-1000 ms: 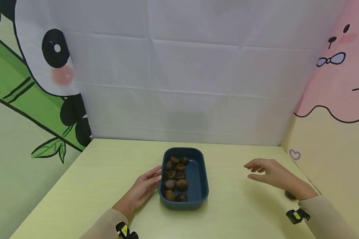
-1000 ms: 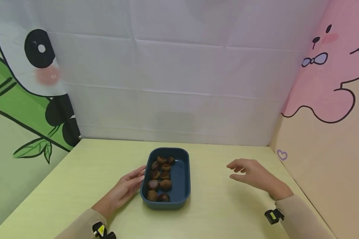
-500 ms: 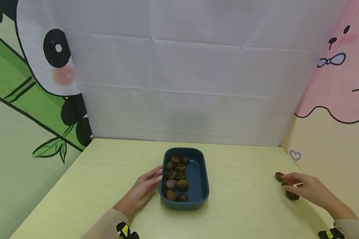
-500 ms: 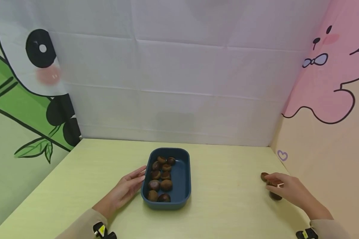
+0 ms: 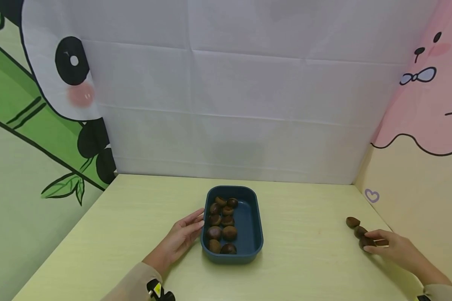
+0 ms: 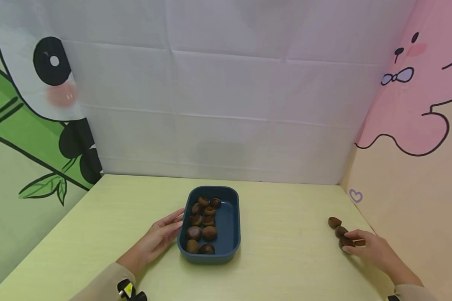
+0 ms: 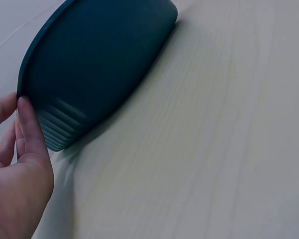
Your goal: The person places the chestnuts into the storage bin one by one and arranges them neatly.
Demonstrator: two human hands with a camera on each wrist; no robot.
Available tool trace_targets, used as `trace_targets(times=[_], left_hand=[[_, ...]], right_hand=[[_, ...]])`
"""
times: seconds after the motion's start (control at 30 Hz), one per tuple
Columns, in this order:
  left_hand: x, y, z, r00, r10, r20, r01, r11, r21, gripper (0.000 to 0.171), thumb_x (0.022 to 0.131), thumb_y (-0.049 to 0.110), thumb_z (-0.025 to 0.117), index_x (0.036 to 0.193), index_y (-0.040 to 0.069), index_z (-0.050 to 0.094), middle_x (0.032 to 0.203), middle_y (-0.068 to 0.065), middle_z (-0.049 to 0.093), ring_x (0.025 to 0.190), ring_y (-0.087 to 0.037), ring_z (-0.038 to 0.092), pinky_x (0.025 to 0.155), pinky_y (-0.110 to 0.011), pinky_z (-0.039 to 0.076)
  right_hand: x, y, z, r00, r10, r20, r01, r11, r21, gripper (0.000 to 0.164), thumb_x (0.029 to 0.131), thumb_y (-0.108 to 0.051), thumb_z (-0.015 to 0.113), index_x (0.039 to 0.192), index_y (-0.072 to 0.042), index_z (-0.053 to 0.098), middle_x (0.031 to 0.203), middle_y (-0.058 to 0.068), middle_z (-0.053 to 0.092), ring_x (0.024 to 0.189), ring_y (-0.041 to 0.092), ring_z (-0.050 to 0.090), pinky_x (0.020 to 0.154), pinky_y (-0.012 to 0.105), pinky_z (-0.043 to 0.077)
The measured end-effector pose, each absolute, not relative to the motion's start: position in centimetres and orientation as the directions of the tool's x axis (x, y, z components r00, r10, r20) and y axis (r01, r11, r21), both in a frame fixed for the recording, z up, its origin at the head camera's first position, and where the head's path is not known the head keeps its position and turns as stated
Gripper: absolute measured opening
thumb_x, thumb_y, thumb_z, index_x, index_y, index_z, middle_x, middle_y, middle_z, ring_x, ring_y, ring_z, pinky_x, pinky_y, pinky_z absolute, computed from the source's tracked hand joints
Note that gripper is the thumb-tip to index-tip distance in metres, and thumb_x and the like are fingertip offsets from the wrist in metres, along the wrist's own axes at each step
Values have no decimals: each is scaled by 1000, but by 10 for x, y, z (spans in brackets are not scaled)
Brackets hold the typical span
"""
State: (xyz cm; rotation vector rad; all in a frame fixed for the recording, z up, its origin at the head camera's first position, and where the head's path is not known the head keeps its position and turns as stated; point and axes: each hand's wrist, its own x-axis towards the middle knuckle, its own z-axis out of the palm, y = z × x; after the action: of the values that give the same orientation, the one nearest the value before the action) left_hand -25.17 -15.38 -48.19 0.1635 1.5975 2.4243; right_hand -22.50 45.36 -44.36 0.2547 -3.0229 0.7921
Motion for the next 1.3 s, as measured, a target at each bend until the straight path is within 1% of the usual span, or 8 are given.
trace_targets(times=[0.07,0.13,0.33,0.5,0.67,0.87,1.03,1.3], left_hand=[[-252,-153,-482,-967,252,-37,-134,-378,916,60,101,0,56,155,0,31,126,-5,56,113,-11,60,99,-23,49],[-252,-153,-483,-967,252,-38,-135,-380,915,60,101,0,57,155,0,32,126,-5,56,114,-11,60,99,-23,48],[-252,-153,-484,-965,261,-33,-134,-382,914,61,101,1,57,155,0,31,124,-4,57,113,-11,60,98,-24,49],[-252,-152,-482,-966,258,-30,-130,-378,917,60,101,0,56,155,-1,31,125,-4,57,112,-10,61,98,-24,49],[-252,-152,-481,-968,247,-35,-131,-383,915,59,101,-2,55,155,-1,31,124,-4,58,111,-9,61,99,-24,48],[-252,-153,-482,-967,250,-37,-134,-384,914,60,101,0,56,155,-1,31,129,-7,56,115,-11,60,100,-25,48],[-251,-154,-482,-967,251,-39,-136,-382,914,60,101,0,57,155,-1,32,129,-7,56,113,-10,61,100,-25,48],[-250,-155,-482,-966,255,-38,-136,-382,914,61,101,1,58,155,0,32,128,-7,56,112,-9,61,100,-25,48]], right_hand=[[-226,454,-444,-987,-156,33,-152,854,-497,49,91,-32,75,126,0,64,115,19,68,98,33,68,75,42,54],[-227,454,-445,-987,-158,29,-151,852,-502,50,91,-32,75,127,1,63,115,20,68,98,33,68,75,42,55],[-226,454,-449,-989,-147,37,-145,855,-498,50,90,-32,77,126,0,63,114,18,68,91,23,69,72,35,54],[-223,453,-444,-987,-153,57,-161,858,-488,48,90,-32,76,125,-1,64,111,15,69,88,16,69,72,37,53],[-220,451,-436,-984,-154,86,-177,867,-466,46,90,-32,76,125,-3,65,111,13,70,85,8,67,70,34,52],[-224,440,-424,-978,-177,111,-209,856,-473,45,91,-32,76,126,-5,66,111,10,70,86,9,67,67,28,53],[-231,422,-414,-967,-207,151,-254,841,-477,43,90,-32,77,124,-8,67,110,8,70,88,10,66,68,27,54],[-248,381,-399,-941,-285,181,-337,775,-534,43,90,-30,78,124,-6,66,109,4,69,94,20,67,71,27,55]])
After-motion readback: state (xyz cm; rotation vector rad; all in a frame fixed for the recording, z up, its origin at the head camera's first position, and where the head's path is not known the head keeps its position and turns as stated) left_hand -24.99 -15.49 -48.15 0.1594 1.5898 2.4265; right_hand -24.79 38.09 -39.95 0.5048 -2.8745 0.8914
